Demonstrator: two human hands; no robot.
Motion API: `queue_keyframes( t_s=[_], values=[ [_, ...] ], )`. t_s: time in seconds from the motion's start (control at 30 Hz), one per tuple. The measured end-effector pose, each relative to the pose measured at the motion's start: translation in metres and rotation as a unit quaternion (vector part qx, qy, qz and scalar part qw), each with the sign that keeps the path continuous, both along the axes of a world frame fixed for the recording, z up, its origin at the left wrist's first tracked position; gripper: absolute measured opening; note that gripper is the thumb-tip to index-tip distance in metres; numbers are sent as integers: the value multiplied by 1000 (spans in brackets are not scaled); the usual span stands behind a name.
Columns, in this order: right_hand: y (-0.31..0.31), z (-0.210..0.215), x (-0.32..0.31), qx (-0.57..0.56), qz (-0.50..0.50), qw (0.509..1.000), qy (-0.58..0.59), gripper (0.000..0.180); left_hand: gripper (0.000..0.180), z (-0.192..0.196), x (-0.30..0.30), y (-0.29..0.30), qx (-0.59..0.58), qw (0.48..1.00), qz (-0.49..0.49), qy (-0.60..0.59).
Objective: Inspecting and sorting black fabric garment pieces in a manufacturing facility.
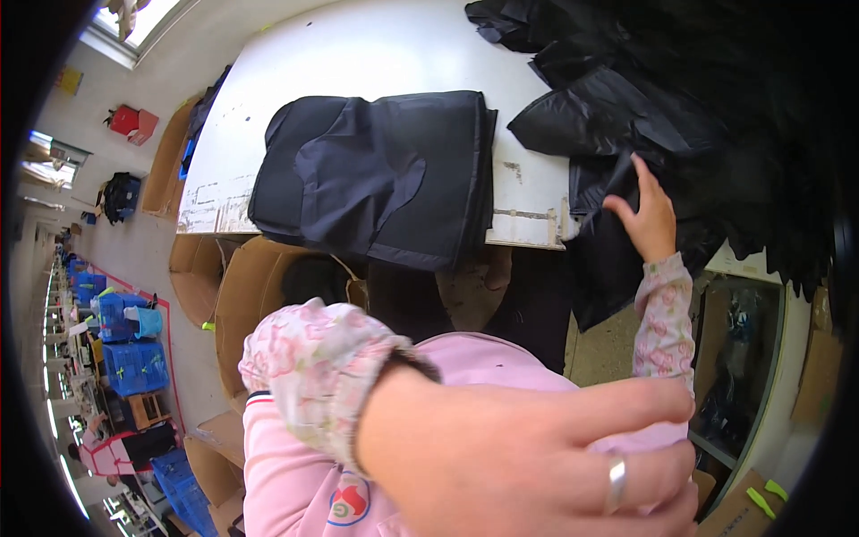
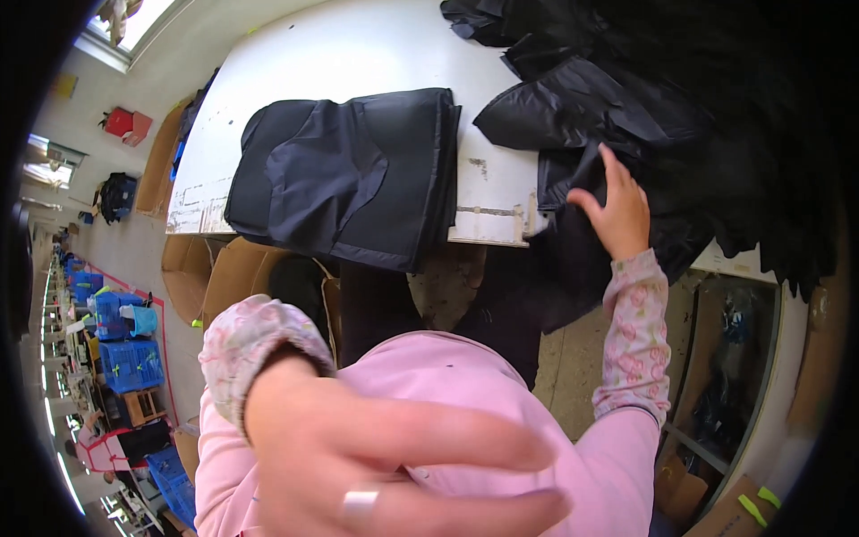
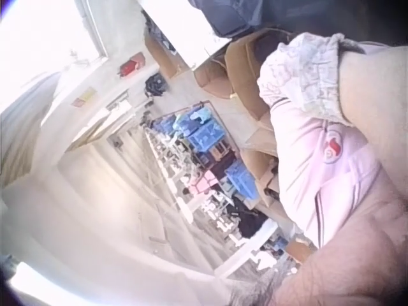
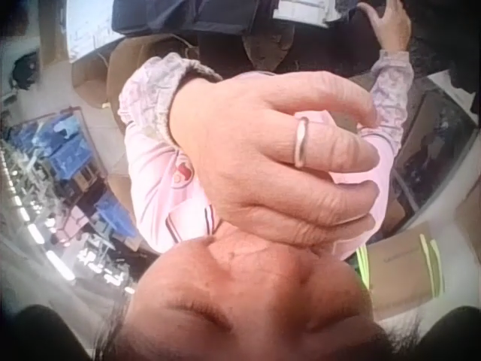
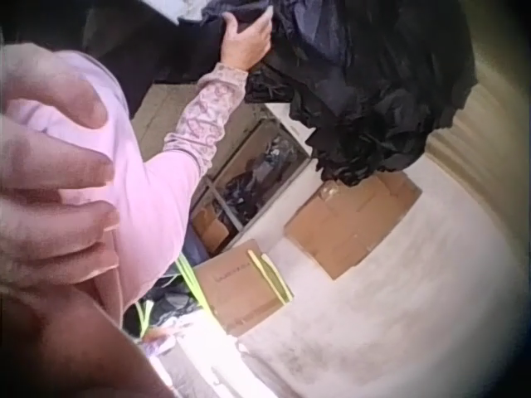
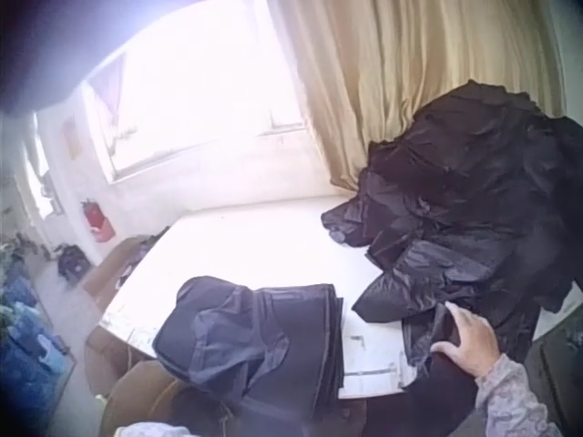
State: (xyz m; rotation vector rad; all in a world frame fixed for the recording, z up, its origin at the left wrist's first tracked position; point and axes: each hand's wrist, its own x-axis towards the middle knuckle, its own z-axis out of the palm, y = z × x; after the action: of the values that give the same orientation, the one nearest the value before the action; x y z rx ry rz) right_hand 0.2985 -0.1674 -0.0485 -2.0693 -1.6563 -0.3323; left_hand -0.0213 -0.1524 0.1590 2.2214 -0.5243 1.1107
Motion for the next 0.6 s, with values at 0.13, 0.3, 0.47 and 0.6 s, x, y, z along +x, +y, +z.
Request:
queue_keyframes(
  t_s=[0.13,0.3,0.47,0.6],
  values=[
    [-26,-30,-8,-165,-62,981,85,57,21,-35,27,15,90,975,-102,175],
    [-13,51,1,176,30,687,704,37,46,-111,33,67,117,722,-150,665],
    [-6,111,-21,326,85,528,779,39,93,-164,18,62,-145,826,-51,542],
    [4,112,-94,307,164,528,775,37,132,-166,47,75,-222,935,177,210]
  ],
)
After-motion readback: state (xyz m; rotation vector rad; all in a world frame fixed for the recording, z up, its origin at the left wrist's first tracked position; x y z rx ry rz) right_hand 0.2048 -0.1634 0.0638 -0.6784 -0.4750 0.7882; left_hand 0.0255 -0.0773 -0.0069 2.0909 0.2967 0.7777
